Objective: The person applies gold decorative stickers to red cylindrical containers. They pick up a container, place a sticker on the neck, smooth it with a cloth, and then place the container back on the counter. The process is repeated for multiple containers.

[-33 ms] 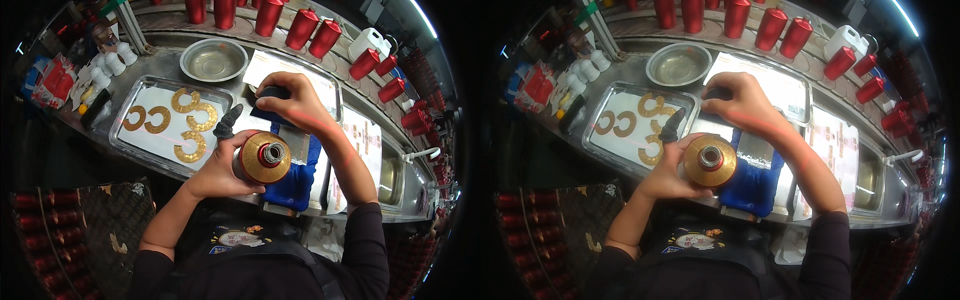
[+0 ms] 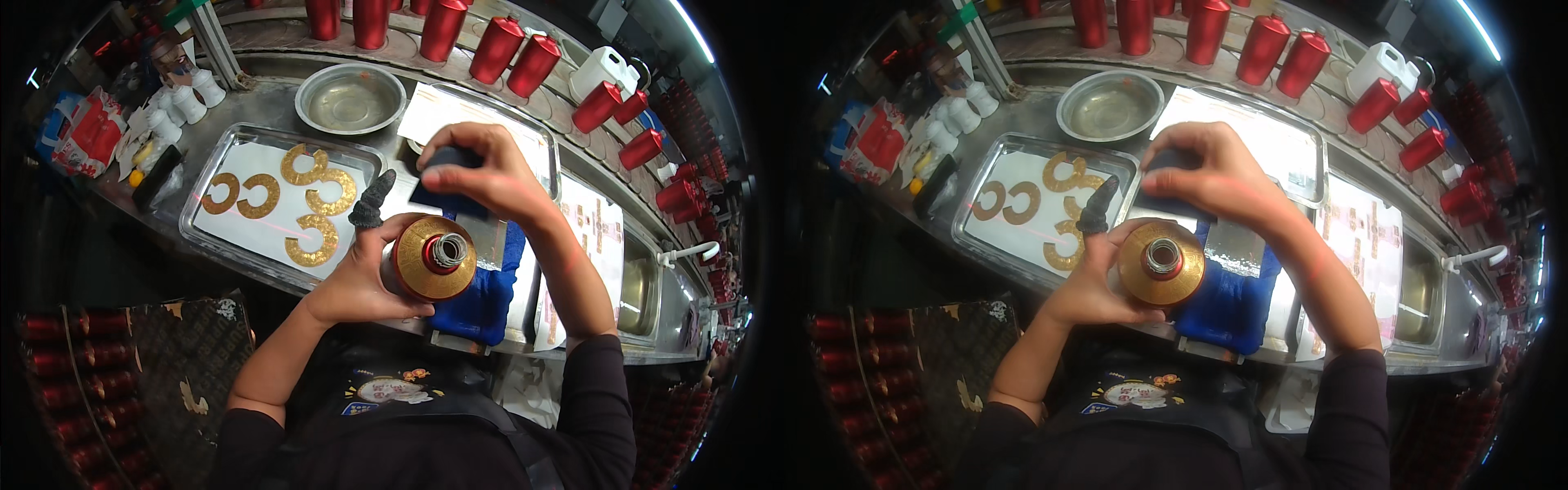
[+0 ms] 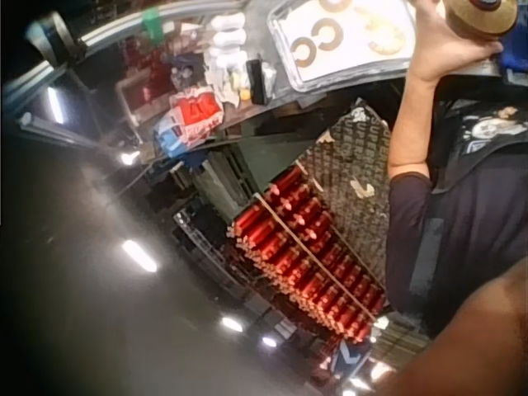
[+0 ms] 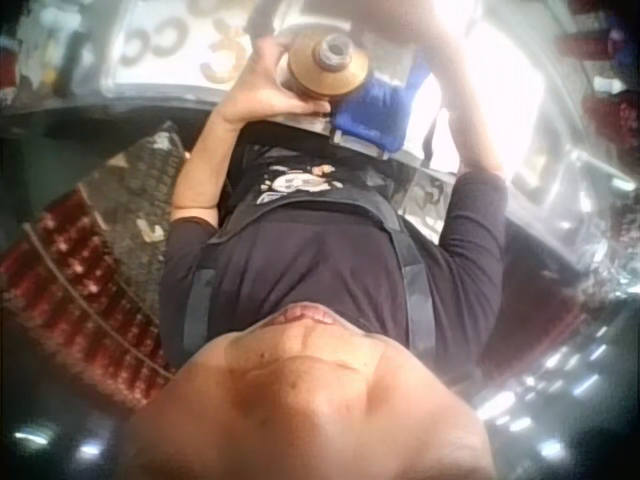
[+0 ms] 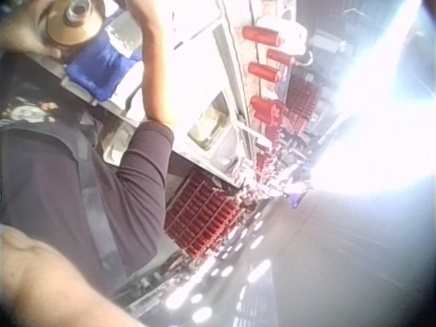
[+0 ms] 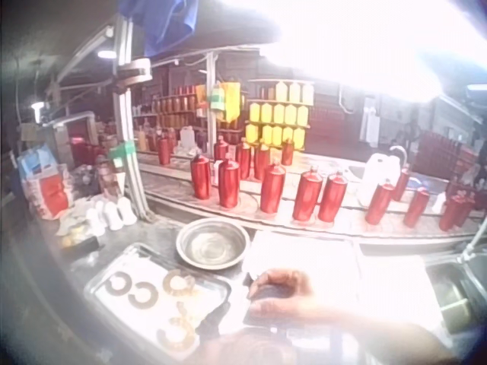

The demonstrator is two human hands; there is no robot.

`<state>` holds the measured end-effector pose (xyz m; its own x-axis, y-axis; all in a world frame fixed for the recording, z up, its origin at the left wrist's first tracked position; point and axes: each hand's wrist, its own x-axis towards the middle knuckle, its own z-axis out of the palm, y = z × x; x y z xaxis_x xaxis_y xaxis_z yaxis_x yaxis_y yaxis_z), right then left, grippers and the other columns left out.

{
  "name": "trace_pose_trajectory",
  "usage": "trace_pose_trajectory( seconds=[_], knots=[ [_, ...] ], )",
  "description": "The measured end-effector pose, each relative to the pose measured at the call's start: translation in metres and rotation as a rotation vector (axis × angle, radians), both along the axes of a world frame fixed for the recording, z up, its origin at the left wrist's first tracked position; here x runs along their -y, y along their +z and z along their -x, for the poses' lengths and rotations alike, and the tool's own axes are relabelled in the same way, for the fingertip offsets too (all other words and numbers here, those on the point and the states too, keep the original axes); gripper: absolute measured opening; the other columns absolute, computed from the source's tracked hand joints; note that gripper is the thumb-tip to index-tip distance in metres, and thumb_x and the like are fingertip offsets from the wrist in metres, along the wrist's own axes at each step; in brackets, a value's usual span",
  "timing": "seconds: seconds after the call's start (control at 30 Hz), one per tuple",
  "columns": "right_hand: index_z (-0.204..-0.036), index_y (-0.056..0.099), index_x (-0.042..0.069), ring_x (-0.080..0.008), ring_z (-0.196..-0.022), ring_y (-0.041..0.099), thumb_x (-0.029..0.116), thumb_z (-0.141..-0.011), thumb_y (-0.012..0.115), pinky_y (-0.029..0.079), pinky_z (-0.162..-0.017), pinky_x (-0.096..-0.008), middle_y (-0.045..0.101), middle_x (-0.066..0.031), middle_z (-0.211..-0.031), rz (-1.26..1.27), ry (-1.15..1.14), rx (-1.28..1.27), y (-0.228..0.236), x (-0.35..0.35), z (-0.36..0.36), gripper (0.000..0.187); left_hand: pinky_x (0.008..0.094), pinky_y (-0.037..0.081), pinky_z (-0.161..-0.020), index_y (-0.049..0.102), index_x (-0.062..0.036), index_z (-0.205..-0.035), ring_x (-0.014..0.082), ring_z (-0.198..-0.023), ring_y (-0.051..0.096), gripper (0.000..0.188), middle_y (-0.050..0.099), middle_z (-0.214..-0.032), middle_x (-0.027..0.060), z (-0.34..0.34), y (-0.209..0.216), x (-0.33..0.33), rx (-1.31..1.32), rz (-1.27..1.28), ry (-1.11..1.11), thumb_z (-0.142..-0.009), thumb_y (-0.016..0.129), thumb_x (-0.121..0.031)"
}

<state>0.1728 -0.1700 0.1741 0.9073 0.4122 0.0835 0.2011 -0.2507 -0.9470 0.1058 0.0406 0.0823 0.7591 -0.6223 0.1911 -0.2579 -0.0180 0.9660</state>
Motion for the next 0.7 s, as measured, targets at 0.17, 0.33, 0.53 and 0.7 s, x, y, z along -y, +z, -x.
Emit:
trace_pose_trajectory(
  seconds=[0.17, 0.33, 0.53, 0.7],
  knots=[
    [-0.094, 0.07, 0.001, -0.0088, -0.081, 0.061, 0.015, -0.08, 0.079, 0.05, -0.074, -0.0249, 0.068, -0.0016, -0.089, 0.133, -0.131, 0.121, -0.004, 0.009, 0.014, 0.022, 0.0386, 0.038, -0.111, 0.041, -0.003, -0.142, 0.0282, -0.128, 0.053, 0.098, 0.056, -0.135, 0.0145, 0.003, 0.003, 0.002, 0.013, 0.0, 0.076, -0.062, 0.095, -0.025],
    [-0.096, 0.069, -0.001, -0.0087, -0.079, 0.063, 0.006, -0.082, 0.075, 0.052, -0.072, -0.0244, 0.068, -0.003, -0.084, 0.063, -0.26, 0.261, -0.02, 0.026, 0.039, 0.017, 0.0398, 0.045, -0.105, 0.042, -0.0073, -0.142, 0.0301, -0.12, 0.059, 0.095, 0.059, -0.13, 0.0158, 0.014, -0.006, 0.009, 0.236, 0.018, 0.231, -0.065, 0.094, -0.026],
    [-0.092, 0.073, 0.007, -0.0239, -0.074, 0.062, -0.004, -0.07, 0.077, 0.047, -0.07, -0.0374, 0.066, -0.009, -0.078, 0.062, -0.259, 0.762, -0.033, 0.025, 0.103, 0.025, 0.0414, 0.047, -0.102, 0.046, -0.0054, -0.138, 0.0318, -0.122, 0.057, 0.085, 0.054, -0.133, 0.0184, 0.028, -0.026, 0.035, 0.347, 0.134, 0.432, -0.069, 0.092, -0.025],
    [-0.094, 0.073, 0.008, -0.0262, -0.074, 0.061, -0.002, -0.067, 0.076, 0.049, -0.066, -0.0368, 0.062, -0.0065, -0.08, 0.13, -0.171, 0.974, -0.047, 0.004, 0.142, 0.029, 0.042, 0.048, -0.101, 0.045, -0.0034, -0.136, 0.0337, -0.12, 0.058, 0.083, 0.053, -0.132, 0.0195, 0.031, -0.044, 0.059, 0.44, 0.164, 0.614, -0.071, 0.09, -0.027]
  ],
)
